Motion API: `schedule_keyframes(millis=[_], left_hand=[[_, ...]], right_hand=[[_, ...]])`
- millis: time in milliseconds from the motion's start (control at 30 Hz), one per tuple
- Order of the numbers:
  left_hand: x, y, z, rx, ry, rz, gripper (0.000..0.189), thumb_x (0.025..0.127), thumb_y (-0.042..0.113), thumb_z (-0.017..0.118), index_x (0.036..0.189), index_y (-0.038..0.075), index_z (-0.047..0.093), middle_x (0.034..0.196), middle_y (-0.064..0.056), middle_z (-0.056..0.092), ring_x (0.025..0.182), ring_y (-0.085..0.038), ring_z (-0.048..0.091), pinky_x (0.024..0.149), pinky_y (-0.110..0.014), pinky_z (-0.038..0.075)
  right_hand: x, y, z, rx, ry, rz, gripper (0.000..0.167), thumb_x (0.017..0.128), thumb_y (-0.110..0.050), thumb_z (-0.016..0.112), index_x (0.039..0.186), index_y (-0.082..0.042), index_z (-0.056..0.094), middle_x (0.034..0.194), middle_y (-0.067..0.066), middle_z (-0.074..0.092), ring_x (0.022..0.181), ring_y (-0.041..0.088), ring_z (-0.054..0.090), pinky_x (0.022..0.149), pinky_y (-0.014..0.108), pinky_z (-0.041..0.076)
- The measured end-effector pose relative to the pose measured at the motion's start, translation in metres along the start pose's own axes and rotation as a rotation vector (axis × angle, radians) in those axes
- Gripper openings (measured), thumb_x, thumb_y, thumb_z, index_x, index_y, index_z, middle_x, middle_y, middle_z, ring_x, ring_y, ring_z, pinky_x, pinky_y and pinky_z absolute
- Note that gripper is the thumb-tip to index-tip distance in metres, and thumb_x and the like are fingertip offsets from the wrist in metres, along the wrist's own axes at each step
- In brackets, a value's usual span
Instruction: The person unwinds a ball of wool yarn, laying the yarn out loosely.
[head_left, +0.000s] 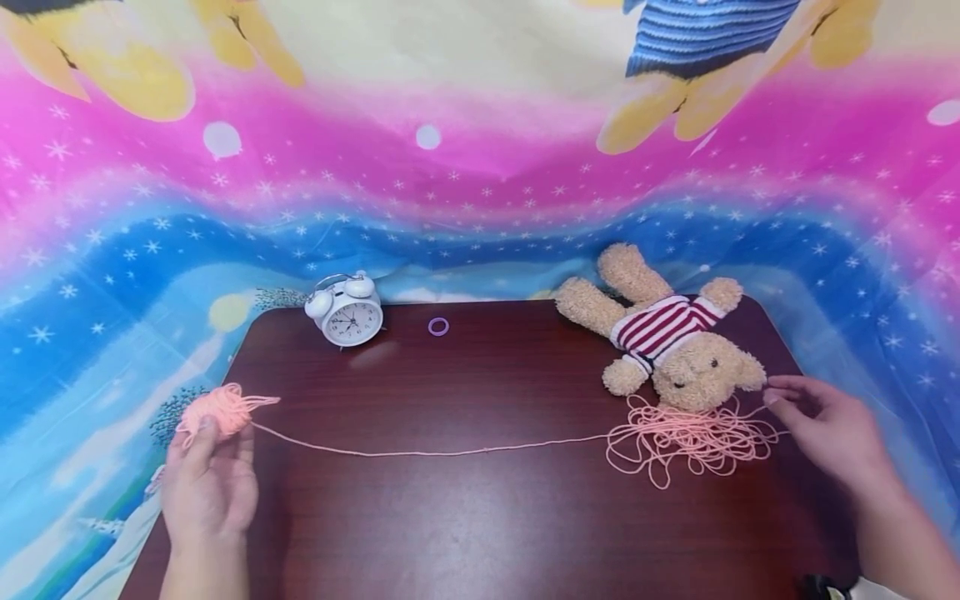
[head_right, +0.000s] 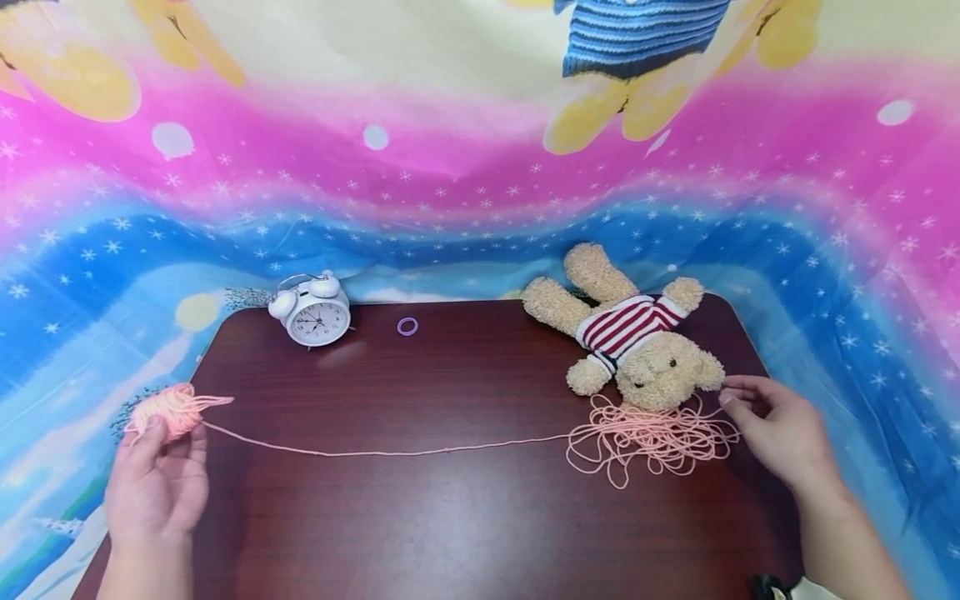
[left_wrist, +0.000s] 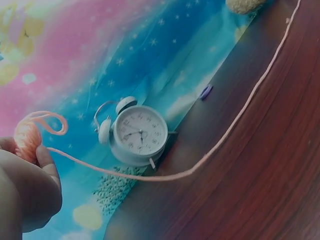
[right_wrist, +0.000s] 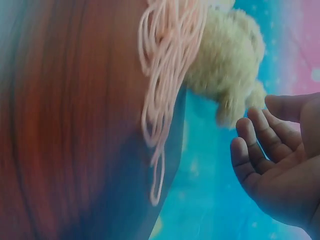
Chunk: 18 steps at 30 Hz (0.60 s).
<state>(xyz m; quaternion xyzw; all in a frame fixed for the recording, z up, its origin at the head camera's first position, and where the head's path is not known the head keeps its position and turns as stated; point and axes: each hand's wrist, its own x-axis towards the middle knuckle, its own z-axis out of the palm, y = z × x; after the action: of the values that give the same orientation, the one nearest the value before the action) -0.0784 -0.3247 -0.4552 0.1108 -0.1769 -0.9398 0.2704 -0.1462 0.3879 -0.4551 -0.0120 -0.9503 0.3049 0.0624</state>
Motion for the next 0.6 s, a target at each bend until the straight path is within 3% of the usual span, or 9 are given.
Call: schedule_keyframes(millis=[200, 400, 600], left_hand=[[-0.005, -0.019, 0.008, 0.117, -0.117, -0.05, 0.035, 0.105, -0.007, 0.048, 0.14, -0.007, 0.046, 0.132, -0.025, 0.065, 0.112, -0.03, 0.069, 0.085, -0.034, 0.059], [-0.012, -0.037, 0.015, 0.255, -0.167, -0.106, 0.029, 0.106, -0.005, 0.05, 0.135, -0.004, 0.053, 0.126, -0.019, 0.069, 0.103, -0.024, 0.07, 0.084, -0.03, 0.059], [-0.019, -0.055, 0.019, 0.327, -0.21, -0.179, 0.027, 0.106, -0.003, 0.049, 0.133, 0.0, 0.054, 0.129, -0.017, 0.069, 0.102, -0.021, 0.069, 0.084, -0.029, 0.06]], right_hand=[[0.001, -0.034, 0.021, 0.112, 0.011, -0.079, 0.034, 0.1, -0.024, 0.071, 0.127, -0.003, 0.069, 0.099, -0.006, 0.074, 0.082, -0.013, 0.061, 0.065, 0.012, 0.049], [0.003, -0.073, 0.044, 0.153, -0.045, -0.117, 0.033, 0.102, -0.025, 0.069, 0.128, -0.006, 0.068, 0.107, 0.011, 0.075, 0.084, -0.005, 0.066, 0.068, 0.013, 0.052], [0.007, -0.104, 0.072, 0.271, -0.114, -0.145, 0.031, 0.101, -0.017, 0.07, 0.127, 0.0, 0.067, 0.11, 0.013, 0.074, 0.089, 0.01, 0.07, 0.076, 0.018, 0.057]])
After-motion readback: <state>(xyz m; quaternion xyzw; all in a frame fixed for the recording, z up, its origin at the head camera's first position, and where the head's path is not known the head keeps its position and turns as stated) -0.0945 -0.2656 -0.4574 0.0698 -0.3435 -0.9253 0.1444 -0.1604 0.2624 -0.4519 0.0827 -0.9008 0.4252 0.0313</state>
